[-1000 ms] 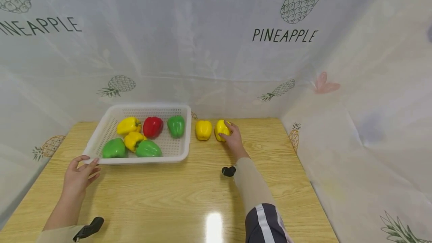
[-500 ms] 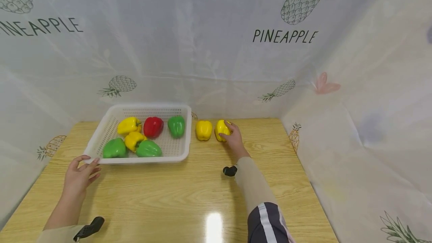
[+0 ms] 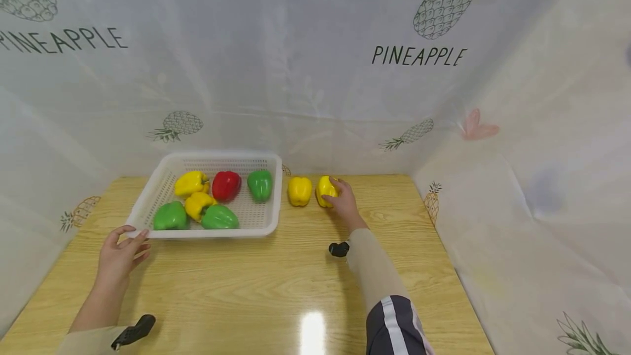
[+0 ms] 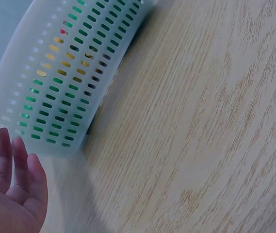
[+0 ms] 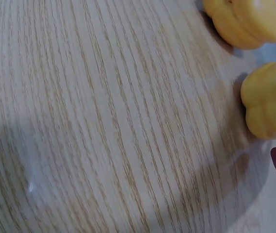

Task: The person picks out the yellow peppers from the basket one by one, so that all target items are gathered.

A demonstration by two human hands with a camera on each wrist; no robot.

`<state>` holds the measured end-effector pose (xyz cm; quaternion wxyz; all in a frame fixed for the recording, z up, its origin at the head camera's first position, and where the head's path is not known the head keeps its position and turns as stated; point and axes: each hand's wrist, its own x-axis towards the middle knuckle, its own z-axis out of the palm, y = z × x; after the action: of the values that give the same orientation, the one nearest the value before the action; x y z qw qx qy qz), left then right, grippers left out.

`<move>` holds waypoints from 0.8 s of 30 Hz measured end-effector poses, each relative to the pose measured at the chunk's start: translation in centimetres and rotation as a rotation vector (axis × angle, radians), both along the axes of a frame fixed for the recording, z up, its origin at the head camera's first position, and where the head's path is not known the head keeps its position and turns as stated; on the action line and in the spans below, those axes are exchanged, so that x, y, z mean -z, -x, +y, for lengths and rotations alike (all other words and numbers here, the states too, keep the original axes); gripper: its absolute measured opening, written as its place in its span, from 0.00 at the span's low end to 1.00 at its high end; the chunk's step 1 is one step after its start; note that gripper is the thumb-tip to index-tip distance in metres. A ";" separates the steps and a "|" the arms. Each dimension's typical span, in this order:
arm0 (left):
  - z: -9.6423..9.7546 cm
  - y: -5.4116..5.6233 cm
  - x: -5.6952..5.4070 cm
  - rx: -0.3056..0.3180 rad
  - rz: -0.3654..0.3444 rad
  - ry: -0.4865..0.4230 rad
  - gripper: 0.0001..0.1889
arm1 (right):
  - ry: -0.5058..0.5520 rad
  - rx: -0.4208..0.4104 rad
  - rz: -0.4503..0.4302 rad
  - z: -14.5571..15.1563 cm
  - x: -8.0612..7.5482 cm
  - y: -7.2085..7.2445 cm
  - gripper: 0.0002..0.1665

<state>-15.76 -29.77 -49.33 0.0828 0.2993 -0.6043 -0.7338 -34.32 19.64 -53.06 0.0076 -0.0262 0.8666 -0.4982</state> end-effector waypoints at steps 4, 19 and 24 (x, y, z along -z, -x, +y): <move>0.0 -0.1 0.1 0.010 0.014 0.006 0.17 | -0.041 -0.010 0.003 0.1 -0.2 0.0 0.38; -0.1 -0.3 -0.1 0.019 0.021 0.003 0.16 | 0.018 -0.027 0.121 -2.6 -4.9 -1.2 0.34; -0.1 -0.2 -0.2 0.022 0.011 0.003 0.16 | 0.025 -0.053 0.165 -3.9 -6.0 -1.4 0.34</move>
<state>-15.53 -29.86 -49.17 0.0786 0.2884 -0.6081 -0.7354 -32.88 15.76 -47.08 -0.0507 -0.0903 0.8570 -0.5047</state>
